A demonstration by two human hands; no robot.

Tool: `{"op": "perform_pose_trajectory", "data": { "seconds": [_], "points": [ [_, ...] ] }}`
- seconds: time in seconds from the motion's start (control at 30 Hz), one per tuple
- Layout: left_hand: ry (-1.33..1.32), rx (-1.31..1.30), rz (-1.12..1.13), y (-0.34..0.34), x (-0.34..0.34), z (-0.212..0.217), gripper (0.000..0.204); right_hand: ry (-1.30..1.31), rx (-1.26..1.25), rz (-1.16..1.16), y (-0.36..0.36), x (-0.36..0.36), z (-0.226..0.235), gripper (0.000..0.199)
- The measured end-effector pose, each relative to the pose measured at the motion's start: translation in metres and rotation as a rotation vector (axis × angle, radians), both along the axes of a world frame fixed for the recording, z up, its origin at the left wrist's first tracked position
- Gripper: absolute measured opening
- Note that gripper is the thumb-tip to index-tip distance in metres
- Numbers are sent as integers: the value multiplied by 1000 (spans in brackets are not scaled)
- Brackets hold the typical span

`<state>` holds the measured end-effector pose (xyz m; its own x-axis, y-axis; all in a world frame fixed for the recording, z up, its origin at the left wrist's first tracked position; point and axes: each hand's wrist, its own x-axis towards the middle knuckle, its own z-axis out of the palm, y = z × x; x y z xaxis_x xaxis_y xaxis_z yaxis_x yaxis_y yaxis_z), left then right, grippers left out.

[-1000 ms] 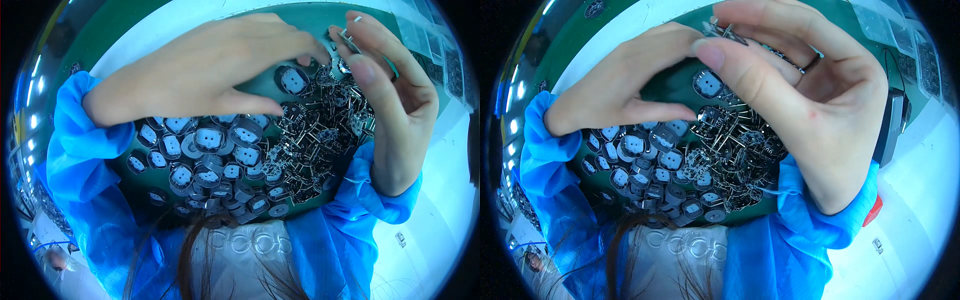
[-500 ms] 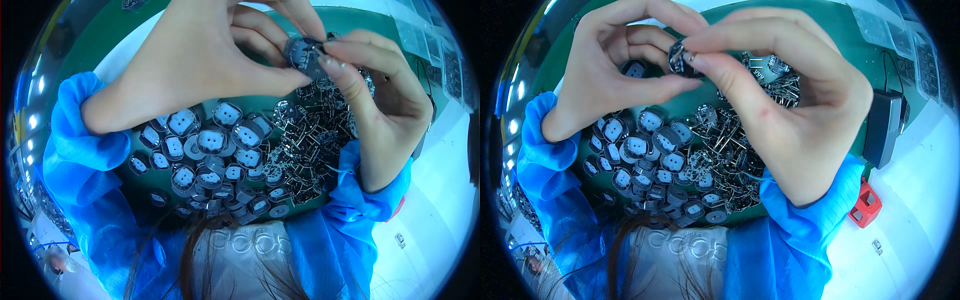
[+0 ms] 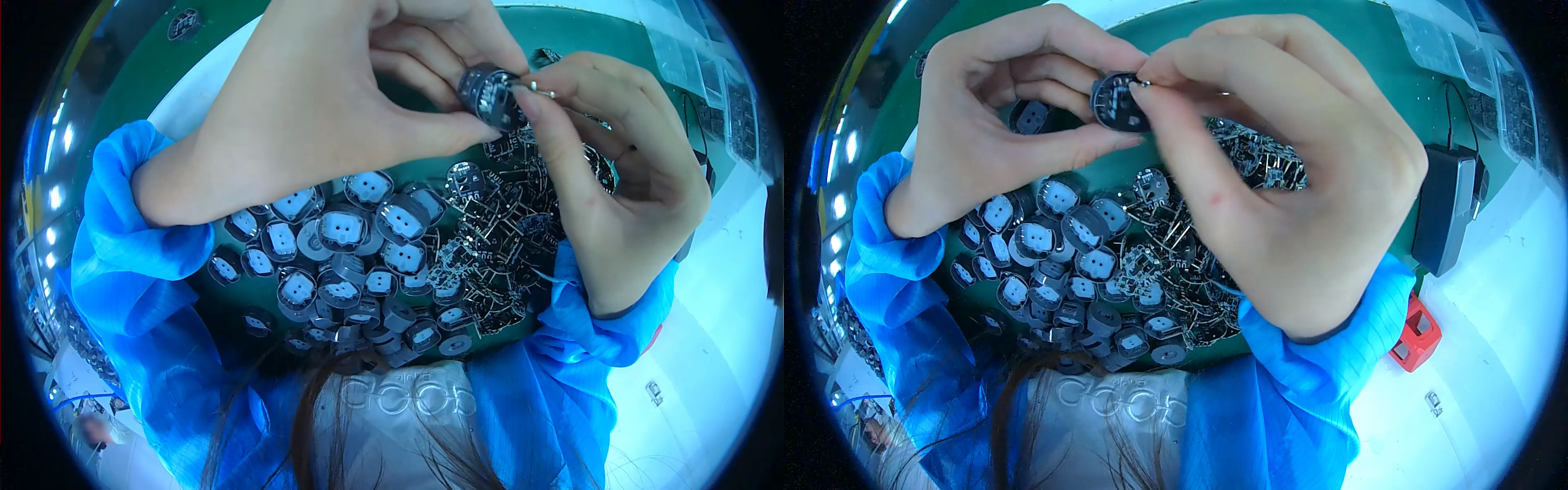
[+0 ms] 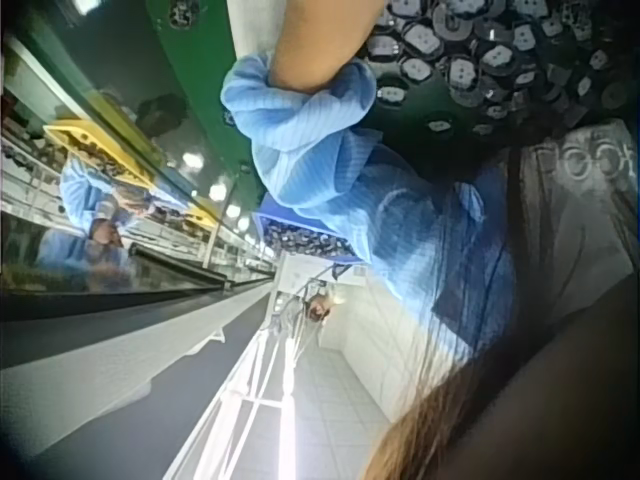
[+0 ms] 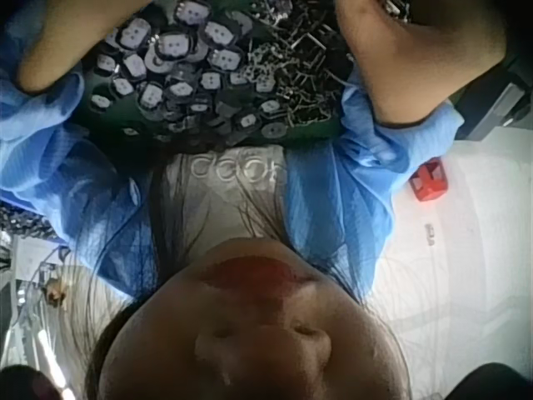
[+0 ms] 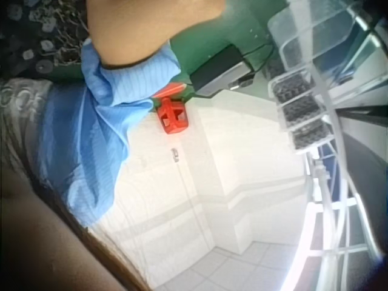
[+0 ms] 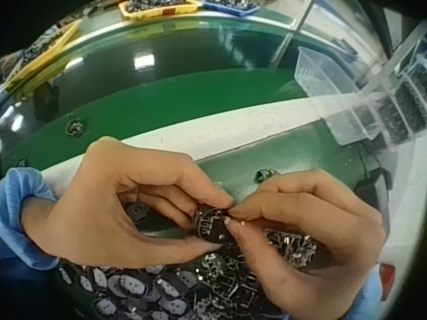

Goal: The person repeatedly picks up small black cylindrical electronic components and metal pins from a green workbench. They insert the pins into the components and place the assembled units back onto the workbench. The process is repetitive and involves handling multiple identical parts.

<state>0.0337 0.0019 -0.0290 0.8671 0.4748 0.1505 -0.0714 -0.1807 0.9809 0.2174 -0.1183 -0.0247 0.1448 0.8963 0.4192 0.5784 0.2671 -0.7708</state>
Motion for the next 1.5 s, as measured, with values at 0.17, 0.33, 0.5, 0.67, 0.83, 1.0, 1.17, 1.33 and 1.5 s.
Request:
{"op": "perform_pose_trajectory", "data": {
  "seconds": [0.17,0.33,0.5,0.67,0.83,1.0,1.17,1.33,1.5],
  "points": [
    [179,146,14,-4,4,16,32,55,-154,-192,-7,-19,12,17],
    [132,111,73,-10,-1,3,36,39,-97,-136,-6,-19,10,16],
    [124,-14,83,-14,0,1,37,52,-73,-148,-5,-24,17,16],
    [95,-100,47,-13,-1,-1,35,-17,12,-146,-6,-24,10,16],
    [149,-359,62,-12,-4,2,30,-240,-38,-91,-4,-22,20,21],
    [124,-182,82,-8,-9,1,30,182,-132,-45,-1,-34,13,27],
    [-9,10,95,-12,-2,20,27,276,-370,56,-4,-20,11,26],
    [-100,98,179,-10,-1,9,23,411,-202,96,-4,-17,-4,30],
    [61,392,361,20,1,7,27,3,-223,-137,6,6,15,20]
  ]
}}
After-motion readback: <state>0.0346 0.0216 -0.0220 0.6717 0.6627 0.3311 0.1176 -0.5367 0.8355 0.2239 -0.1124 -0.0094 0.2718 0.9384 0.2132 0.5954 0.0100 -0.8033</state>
